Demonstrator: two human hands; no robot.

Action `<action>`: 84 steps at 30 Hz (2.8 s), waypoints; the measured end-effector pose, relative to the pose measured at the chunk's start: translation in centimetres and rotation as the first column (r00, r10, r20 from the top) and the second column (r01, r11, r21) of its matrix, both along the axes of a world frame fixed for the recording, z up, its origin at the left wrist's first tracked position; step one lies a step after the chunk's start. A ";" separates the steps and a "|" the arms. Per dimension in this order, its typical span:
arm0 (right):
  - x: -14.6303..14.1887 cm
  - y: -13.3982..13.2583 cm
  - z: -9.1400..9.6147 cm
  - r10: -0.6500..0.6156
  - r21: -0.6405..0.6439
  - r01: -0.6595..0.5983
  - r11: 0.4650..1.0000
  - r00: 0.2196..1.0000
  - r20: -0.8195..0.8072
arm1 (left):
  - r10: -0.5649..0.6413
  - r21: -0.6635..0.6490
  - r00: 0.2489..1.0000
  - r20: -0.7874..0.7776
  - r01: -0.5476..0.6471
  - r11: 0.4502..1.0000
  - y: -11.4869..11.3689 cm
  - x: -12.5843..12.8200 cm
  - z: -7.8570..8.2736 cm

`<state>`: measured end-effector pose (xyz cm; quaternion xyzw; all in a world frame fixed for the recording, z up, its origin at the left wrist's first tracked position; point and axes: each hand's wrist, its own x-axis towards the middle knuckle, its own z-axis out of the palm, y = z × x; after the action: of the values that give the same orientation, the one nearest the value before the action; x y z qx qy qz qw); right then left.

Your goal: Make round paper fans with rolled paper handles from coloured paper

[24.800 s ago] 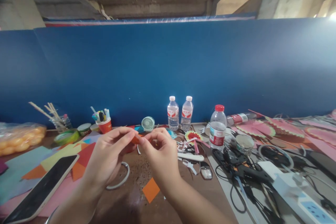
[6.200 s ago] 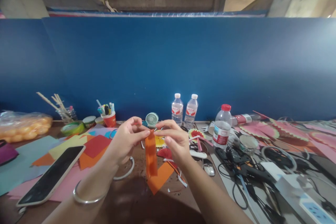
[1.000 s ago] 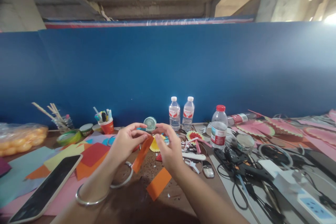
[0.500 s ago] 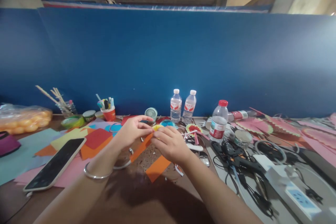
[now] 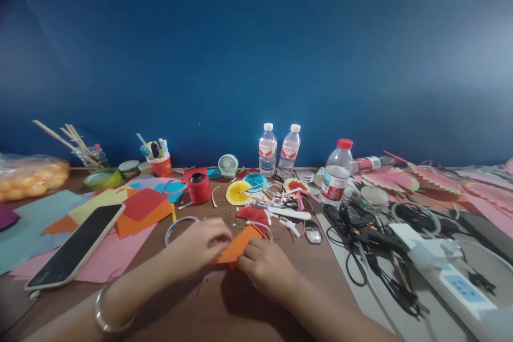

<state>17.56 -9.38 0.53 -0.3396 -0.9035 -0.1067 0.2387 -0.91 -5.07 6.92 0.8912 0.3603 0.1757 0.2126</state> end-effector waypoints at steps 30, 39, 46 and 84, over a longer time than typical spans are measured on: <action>0.7 1.1 -1.0 -0.104 -0.393 0.101 0.914 0.995 0.013 | -0.043 0.201 0.916 -0.399 0.133 0.971 -0.7 -1.9 -6.6; 1.2 1.2 -1.5 -0.037 -0.284 0.060 0.957 0.996 0.084 | -0.105 0.156 0.895 -0.434 0.189 0.970 -0.6 -2.6 -6.5; 1.2 1.5 -1.2 -0.035 -0.292 0.055 0.955 0.997 0.076 | -0.044 0.325 0.847 -0.530 0.251 0.912 -0.5 -2.5 -6.8; 0.8 2.1 -1.4 -0.101 -0.465 0.021 0.885 0.984 -0.149 | -0.095 0.267 0.833 -0.544 0.279 0.922 0.3 -2.9 -5.3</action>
<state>18.34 -7.25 -0.92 -0.4228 -0.8682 0.1329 0.2232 -3.76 -4.80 1.64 0.9592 0.2788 -0.0357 -0.0315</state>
